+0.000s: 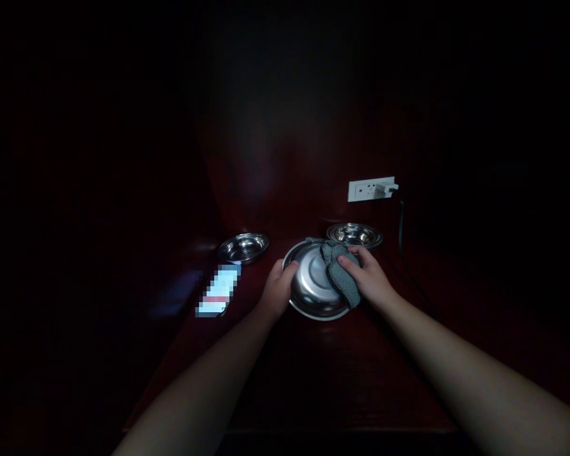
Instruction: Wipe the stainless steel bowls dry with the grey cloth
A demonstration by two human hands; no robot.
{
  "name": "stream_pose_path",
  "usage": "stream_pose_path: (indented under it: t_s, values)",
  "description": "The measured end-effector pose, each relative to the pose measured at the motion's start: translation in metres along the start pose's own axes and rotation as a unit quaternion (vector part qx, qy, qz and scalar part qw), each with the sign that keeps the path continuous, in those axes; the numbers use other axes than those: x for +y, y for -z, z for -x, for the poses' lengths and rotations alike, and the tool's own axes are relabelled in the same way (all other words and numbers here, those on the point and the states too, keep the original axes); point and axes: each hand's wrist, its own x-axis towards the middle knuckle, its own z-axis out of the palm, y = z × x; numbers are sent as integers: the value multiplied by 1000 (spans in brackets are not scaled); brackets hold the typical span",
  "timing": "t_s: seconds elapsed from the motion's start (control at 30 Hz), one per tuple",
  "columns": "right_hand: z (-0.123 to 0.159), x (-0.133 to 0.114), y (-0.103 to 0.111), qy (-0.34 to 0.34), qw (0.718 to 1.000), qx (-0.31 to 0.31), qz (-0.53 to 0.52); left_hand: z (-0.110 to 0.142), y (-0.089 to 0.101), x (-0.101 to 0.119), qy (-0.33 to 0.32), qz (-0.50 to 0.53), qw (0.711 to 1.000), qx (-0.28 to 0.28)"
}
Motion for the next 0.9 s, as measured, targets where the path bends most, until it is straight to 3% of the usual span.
stream_pose_path:
  t_s: [0.57,0.8,0.9]
  values:
    - [2,-6,-1,-10,1000,-20,-17,1,1,4,-15,-36,999,-7]
    - [-1,-5,-1,7,998,41,-48,1,-3,-4,-13,-6,1000,7]
    - [-2,-4,-1,13,996,65,-56,0,-3,-4,1,58,998,20]
